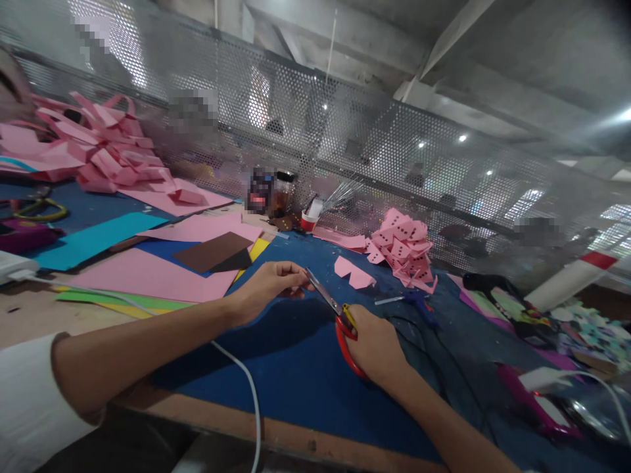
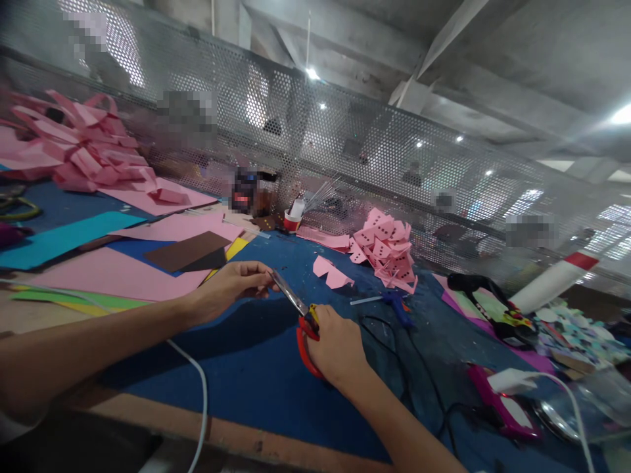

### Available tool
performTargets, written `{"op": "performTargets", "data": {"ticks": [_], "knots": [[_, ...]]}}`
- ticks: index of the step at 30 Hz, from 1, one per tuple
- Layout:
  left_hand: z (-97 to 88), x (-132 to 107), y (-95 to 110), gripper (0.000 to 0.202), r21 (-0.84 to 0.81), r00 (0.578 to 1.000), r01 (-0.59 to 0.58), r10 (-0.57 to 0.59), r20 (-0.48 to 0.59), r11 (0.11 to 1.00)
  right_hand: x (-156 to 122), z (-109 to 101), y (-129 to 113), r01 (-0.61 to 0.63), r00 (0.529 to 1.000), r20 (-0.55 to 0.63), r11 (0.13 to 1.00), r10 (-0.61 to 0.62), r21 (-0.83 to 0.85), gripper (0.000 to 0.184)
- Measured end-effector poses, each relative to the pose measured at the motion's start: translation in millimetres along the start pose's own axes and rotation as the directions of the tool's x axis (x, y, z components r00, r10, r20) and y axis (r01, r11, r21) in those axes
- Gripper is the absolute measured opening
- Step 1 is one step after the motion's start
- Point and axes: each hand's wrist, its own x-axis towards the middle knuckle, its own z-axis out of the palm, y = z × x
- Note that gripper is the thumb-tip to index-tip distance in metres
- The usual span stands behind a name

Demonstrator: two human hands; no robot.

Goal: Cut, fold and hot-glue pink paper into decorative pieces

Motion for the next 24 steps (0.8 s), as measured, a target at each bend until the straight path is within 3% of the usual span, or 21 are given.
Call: {"op": "performTargets", "data": {"ticks": [9, 24], "knots": [[-4.3, 1.4, -3.8, 0.027, -0.094, 0.994, 0.111, -0.108, 0.032, 0.989, 3.0, 2.6, 5.9, -0.027, 0.999, 0.028, 0.995, 0.025, 0.099, 0.02], [-5.4, 2.7, -4.8, 0.025, -0.131, 0.989, 0.139, -0.133, 0.059, 0.982, 3.1, 4.2, 6.9, -0.018, 1.0, 0.011, 0.992, 0.017, 0.121, 0.019]]}}
